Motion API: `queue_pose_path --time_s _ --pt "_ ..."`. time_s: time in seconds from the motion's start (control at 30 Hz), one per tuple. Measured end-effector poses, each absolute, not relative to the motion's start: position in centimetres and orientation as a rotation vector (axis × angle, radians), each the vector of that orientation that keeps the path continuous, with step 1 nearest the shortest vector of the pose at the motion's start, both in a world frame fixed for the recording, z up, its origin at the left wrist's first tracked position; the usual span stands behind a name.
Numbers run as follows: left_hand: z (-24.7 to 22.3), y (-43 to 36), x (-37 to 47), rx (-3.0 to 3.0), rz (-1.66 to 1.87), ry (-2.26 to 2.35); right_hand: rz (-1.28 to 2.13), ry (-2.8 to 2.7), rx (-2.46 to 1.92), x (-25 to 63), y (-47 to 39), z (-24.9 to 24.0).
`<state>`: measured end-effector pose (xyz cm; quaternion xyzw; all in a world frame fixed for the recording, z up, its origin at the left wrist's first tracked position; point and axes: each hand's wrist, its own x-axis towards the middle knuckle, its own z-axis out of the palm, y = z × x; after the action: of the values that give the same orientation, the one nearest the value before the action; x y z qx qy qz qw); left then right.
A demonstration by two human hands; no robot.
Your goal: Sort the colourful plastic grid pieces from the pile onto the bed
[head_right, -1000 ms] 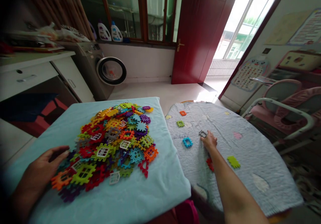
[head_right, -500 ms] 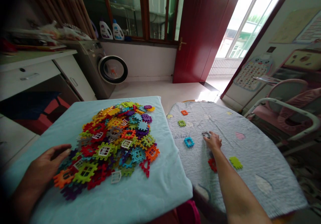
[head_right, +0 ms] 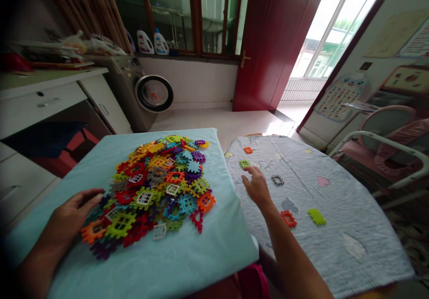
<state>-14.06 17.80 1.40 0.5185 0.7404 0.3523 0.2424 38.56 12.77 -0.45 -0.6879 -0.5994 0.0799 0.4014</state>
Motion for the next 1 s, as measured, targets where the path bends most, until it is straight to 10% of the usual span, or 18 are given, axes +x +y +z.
queue_pose_path --time_s 0.27,1.0 --pt "1.6 17.3 -13.4 1.384 1.107 1.725 0.357 -2.228 -1.246 25.0 10.9 8.6" --pt "0.7 17.0 -13.5 1.427 1.131 1.522 0.251 -2.012 -1.24 20.4 13.8 0.8"
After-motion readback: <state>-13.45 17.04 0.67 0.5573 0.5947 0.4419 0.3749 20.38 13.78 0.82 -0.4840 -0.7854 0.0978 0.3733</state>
